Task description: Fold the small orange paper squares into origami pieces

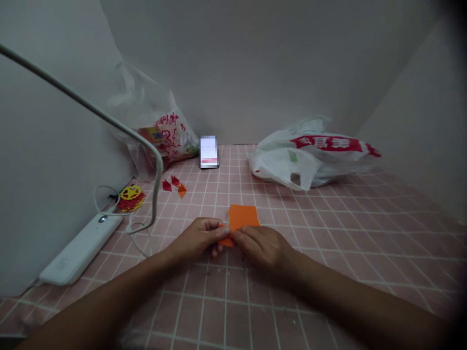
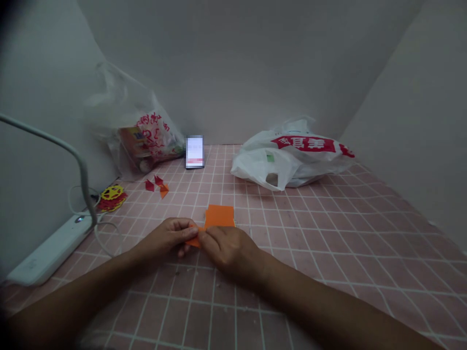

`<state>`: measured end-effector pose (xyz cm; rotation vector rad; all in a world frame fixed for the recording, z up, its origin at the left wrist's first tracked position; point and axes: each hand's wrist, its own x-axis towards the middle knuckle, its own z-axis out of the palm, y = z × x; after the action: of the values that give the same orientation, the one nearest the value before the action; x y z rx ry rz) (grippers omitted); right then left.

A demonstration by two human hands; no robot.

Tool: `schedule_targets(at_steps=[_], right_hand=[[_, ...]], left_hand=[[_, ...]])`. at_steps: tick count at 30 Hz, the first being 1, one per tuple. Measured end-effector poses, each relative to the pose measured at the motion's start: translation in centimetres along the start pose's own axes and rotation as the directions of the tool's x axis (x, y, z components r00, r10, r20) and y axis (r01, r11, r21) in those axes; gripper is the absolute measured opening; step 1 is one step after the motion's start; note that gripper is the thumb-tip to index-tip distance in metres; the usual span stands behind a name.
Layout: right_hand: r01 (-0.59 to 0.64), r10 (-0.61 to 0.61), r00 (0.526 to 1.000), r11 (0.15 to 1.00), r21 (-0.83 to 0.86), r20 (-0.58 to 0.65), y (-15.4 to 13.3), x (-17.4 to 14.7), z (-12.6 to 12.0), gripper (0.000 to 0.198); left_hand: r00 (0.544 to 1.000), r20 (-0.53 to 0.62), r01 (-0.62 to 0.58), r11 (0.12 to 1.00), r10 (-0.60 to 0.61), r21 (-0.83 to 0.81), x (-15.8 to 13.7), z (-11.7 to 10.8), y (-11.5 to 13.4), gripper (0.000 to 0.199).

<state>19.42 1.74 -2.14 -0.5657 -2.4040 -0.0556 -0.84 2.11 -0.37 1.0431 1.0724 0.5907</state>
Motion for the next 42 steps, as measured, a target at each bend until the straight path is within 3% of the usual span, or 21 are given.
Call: schedule_targets(at_steps=[4,17,29,36,42], right_hand=[[0.063,-0.064,0.998,0.995,-0.077,-0.012,0.0,0.2,-0.4,0.028],[0.05,-0.048,0.998,0.998,0.048,-0.049,0.3,-0.1,0.1,0.024],[-0.07,0.071,0.997,0.992,0.105,-0.006,0.2,-0.5,0.7,0.023],[-0.035,0.036,0.999,0.994,0.103,-0.005,0.3,-0.2,0.2,0.024],[0.073,-0.068,0.991,0.996,0.045,-0.112,0.3,0.3,-0.1,0.023]], left_hand=[[1.0,0.011,0.021,1.0,-0.021,-0.022,-0.1,-0.1,0.1,0.029],[0.998,0.051,0.049,0.999,-0.048,-0.019,-0.1,-0.4,0.5,0.03],[0.997,0.078,-0.015,0.999,0.012,0.045,-0.1,-0.5,0.5,0.029],[0.998,0.067,-0.001,1.0,0.002,-0.007,-0.2,-0.4,0.6,0.03],[0.996,0.09,0.006,1.0,-0.006,-0.008,-0.1,-0.5,0.6,0.032]])
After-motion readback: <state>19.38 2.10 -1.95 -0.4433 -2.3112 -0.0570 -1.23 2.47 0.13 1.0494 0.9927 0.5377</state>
